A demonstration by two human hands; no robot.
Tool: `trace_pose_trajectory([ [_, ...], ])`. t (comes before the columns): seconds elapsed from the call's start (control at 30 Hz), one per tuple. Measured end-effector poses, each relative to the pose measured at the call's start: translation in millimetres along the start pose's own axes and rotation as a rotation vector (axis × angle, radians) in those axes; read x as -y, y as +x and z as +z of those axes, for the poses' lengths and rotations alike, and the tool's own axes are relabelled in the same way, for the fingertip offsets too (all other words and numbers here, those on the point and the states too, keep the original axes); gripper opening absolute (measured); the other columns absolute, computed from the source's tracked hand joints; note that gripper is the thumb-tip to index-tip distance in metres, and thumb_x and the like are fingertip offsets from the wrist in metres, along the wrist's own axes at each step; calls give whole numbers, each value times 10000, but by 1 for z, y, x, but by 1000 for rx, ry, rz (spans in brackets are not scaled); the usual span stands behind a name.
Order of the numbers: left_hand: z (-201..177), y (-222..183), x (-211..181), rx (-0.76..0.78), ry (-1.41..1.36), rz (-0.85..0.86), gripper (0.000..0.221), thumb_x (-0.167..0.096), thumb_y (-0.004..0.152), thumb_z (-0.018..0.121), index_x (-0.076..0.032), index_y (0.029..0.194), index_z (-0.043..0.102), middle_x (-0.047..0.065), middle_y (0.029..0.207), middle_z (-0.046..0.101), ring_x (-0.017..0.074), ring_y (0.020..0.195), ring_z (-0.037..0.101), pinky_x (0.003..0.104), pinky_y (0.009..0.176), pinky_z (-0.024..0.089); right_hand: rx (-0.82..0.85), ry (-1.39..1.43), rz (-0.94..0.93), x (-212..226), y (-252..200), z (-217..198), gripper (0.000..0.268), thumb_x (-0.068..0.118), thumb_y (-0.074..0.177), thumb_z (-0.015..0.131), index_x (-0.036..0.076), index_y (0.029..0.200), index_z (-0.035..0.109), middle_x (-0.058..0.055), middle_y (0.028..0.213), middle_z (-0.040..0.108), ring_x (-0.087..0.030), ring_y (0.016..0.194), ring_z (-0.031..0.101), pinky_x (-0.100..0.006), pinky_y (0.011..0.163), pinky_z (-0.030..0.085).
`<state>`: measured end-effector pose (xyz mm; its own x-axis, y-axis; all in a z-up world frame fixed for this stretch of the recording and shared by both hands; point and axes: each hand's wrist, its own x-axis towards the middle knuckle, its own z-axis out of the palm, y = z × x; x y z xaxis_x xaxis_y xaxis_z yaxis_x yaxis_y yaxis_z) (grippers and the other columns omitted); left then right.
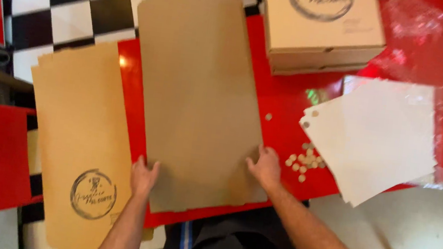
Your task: The person assembles flat-packed pizza boxes by folding the cardboard into shape, inserting a white paper liner, and closing the lid. The process is repeated multiple times, stacking completed boxes on a red table.
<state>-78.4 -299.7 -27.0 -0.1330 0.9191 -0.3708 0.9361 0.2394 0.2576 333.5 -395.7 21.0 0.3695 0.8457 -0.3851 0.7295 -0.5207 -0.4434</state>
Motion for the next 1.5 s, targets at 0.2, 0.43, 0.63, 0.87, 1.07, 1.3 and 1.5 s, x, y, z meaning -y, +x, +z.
trace_pose_trajectory([
  [0.2,-16,-6,-13,-18,-186,62,616,-361,928,701,-23,1430,588,233,1323,647,382,1260,590,480,1080,462,-131,-40,-21,-30,9,30,659,377,833,794,32,1366,617,-221,1279,665,-364,1246,586,-447,1076,480],
  [0.43,-88,-30,-45,69,-383,-120,576,-318,899,751,-60,1392,602,158,1241,715,278,1130,692,447,1007,523,-105,51,56,8,-7,-10,804,390,784,819,8,1443,563,-193,1217,696,-332,1095,669,-446,961,529],
  [0.63,-120,-22,-22,372,-1029,-92,647,-176,859,788,-116,1459,555,117,1245,717,243,1119,698,447,939,607,-5,412,208,4,-3,-32,744,377,779,859,29,1393,622,-162,1137,691,-266,1028,691,-395,908,541],
  [0.87,-88,-21,-66,396,-452,102,793,-84,980,599,-233,1658,216,128,1018,671,237,877,654,425,801,615,33,255,70,30,-5,-4,638,229,920,709,64,1498,496,-185,1030,697,-323,906,688,-433,803,587],
  [1.07,-69,-25,-83,224,28,133,800,-42,1002,499,-155,1681,90,126,842,611,257,665,596,416,612,574,-89,-279,-153,37,5,31,723,142,985,617,22,1622,298,-270,1121,671,-452,886,678,-539,777,561],
  [1.3,-66,-61,23,61,-161,643,536,27,939,574,-214,1415,628,176,1273,645,294,1039,679,382,826,606,109,-73,-479,-7,-60,-32,643,96,922,591,209,1544,476,-201,1263,680,-369,1032,694,-426,843,597],
  [1.5,-82,-66,48,-71,332,978,467,-45,838,726,-233,1264,707,198,1427,568,300,1219,623,339,878,604,125,-393,-739,-34,-61,-44,418,239,934,711,263,1347,654,-60,1168,701,-254,941,717,-355,684,604],
])
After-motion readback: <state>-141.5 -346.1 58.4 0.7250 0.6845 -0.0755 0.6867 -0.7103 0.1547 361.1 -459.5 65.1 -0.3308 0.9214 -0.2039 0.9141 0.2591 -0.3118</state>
